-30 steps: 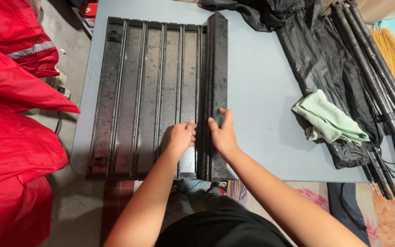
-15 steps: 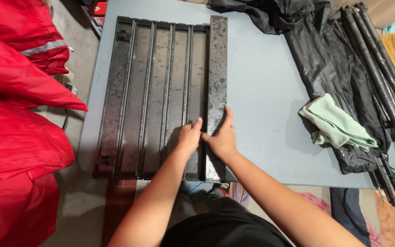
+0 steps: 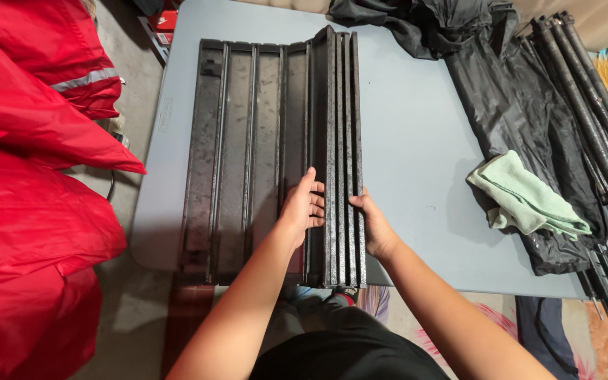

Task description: The person wipes a dark, ribbed, rectangular object with a light green cloth. They clean both sides of the object, flipping it over to reach the other side. The person then folds the object in half and wipes the folded edges.

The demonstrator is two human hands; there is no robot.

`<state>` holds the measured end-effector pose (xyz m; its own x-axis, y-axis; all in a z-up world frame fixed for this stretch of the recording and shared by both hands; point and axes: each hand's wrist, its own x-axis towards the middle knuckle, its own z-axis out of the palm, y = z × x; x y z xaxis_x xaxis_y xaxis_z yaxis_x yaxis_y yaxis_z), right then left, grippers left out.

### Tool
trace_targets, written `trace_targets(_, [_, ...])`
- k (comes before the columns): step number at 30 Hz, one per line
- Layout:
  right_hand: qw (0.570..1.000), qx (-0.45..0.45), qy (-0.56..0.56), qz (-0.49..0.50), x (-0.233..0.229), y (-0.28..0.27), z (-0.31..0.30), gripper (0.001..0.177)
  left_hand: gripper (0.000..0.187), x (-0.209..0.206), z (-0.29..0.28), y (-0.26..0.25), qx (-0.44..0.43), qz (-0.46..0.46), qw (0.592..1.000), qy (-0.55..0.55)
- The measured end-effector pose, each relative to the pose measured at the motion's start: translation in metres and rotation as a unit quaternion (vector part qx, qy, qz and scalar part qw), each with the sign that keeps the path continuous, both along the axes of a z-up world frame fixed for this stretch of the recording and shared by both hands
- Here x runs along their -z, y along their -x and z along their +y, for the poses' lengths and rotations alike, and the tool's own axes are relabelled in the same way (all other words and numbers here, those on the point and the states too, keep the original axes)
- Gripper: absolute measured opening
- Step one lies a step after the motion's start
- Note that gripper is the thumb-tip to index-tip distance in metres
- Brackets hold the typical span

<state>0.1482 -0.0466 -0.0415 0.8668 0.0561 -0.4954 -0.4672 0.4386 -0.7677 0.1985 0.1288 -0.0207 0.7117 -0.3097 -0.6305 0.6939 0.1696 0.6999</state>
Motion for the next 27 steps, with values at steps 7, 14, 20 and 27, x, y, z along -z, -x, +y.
trace_targets(7, [0.933, 0.021, 0.355, -0.05, 0.046, -0.008, -0.005, 0.072, 0.061, 0.029, -0.003, 0.01, 0.017, 0.017, 1.0, 0.007])
trace_targets(14, [0.893, -0.028, 0.441, -0.09, 0.011, 0.004, 0.007, 0.099, 0.043, 0.07, -0.01, 0.013, 0.019, -0.033, 0.999, -0.022])
trace_targets(20, [0.842, -0.023, 0.518, -0.149, 0.004, 0.006, 0.018, 0.119, 0.02, 0.035, 0.002, 0.017, 0.055, -0.221, 0.93, -0.288])
trace_targets(27, [0.861, -0.012, 0.488, -0.143, 0.002, 0.005, 0.02, 0.119, 0.036, 0.007, 0.028, 0.032, 0.009, -0.347, 0.748, -0.566])
